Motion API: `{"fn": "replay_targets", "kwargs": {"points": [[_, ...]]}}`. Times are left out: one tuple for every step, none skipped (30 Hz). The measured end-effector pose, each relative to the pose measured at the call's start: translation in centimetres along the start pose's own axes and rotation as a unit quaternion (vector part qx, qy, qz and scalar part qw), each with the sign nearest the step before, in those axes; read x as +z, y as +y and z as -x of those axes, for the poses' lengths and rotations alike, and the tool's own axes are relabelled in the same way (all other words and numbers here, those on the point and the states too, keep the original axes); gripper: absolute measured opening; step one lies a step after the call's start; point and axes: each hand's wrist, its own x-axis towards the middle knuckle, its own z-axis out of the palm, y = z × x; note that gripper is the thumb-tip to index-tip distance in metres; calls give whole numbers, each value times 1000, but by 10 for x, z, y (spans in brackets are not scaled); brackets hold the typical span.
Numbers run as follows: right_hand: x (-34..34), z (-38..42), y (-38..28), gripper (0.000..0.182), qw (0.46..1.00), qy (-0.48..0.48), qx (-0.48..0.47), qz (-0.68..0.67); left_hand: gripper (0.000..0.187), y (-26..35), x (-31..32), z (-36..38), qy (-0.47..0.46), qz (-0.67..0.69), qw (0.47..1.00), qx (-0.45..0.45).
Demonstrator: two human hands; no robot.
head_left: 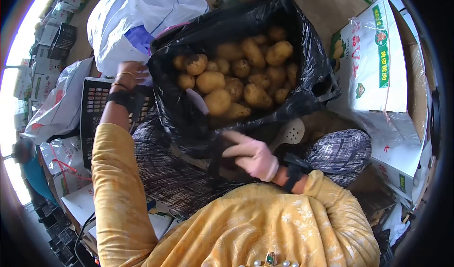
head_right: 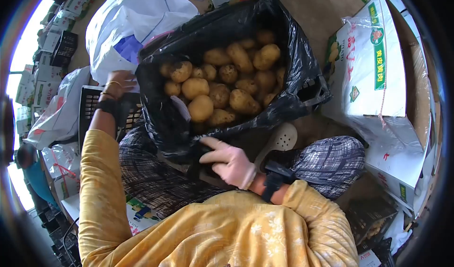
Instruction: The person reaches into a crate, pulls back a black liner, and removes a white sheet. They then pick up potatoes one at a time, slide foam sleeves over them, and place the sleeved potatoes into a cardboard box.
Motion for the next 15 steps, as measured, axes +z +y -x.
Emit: {"fn": "replay_targets", "kwargs": {"points": [[-7,8,-2,40,977,71,117,-162,27,24,12,17,163,-48,985,14],[-16,10,-7,33,920,155,192,-304,26,22,-28,-26,242,-263,928,104],[-32,7,-29,28,924,186,207,-263,23,30,-24,-13,370,-384,771,347],[-47,5,-46,25,947,196,201,-158,24,49,-1,12,401,-365,735,407],[-59,-3,-62,21,971,184,136,-65,21,59,32,35,375,-397,642,538],[-71,-12,-79,19,982,160,88,45,21,61,69,59,263,-431,649,569],[-81,-21,-91,19,984,151,33,91,26,62,104,80,103,-459,655,591],[-87,-31,-100,18,980,141,-23,138,31,63,138,99,-58,-476,645,595],[-91,-40,-108,18,980,138,-41,138,36,67,173,112,-171,-500,606,595],[-96,-49,-114,19,979,126,-50,149,19,40,196,96,-142,-501,599,609],[-101,-57,-117,19,979,114,-56,161,22,31,204,81,-160,-497,587,619],[-105,-62,-115,18,978,110,-58,165,27,39,209,80,-180,-493,576,627],[-109,-65,-112,18,979,103,-61,167,15,54,208,79,-120,-557,579,584],[-112,-67,-107,17,979,99,-60,167,7,64,199,67,-40,-534,597,598],[-113,-67,-108,17,983,106,-4,148,6,83,186,63,46,-619,612,489]]}}
